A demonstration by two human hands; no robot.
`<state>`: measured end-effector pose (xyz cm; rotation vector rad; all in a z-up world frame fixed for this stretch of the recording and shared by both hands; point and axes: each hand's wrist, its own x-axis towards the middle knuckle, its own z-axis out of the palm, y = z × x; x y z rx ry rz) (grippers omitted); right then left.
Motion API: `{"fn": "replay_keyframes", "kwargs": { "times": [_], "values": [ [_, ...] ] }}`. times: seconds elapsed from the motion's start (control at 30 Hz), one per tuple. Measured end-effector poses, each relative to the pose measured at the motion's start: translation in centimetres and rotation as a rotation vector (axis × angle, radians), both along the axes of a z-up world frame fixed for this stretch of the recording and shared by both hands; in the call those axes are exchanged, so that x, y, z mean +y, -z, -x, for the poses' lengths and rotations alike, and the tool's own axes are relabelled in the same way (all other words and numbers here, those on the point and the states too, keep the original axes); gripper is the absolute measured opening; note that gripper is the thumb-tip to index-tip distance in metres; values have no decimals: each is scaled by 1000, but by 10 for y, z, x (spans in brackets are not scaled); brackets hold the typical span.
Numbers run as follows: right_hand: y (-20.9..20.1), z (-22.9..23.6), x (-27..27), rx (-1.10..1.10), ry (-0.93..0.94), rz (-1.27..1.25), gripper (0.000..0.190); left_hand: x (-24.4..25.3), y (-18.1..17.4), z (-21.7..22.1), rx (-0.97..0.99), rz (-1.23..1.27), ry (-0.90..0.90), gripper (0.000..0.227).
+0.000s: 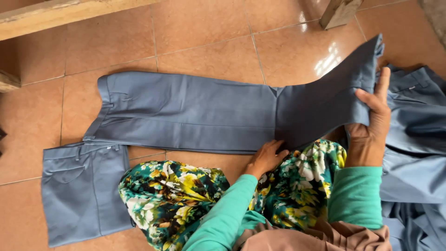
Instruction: Folding blue trousers into neat rectangular shapes on the floor of a garment factory.
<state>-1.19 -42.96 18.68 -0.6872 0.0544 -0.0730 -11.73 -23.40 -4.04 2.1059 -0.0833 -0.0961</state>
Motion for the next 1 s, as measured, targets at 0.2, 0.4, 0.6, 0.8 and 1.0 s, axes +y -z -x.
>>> {"fn": "replay_keyframes", "kwargs": {
  "times": [0.2, 0.4, 0.6, 0.8, 1.0],
  "values": [
    [18, -29, 94, 109, -108, 161, 103, 53, 63, -31, 350, 226, 18, 54],
    [45, 8, 213, -28, -613, 462, 102, 200, 44, -24, 460, 1308, -917, 68],
    [172, -10, 147, 144, -438, 1055, 58, 253, 39, -3, 383, 1174, -1119, 93],
    [269, -13, 71, 390, -315, 1641, 70, 267, 78, -6, 254, 161, -1116, 47],
    [301, -10, 84, 478, -325, 1486, 80, 277, 74, 16, 95, -120, -1010, 54]
  ]
}}
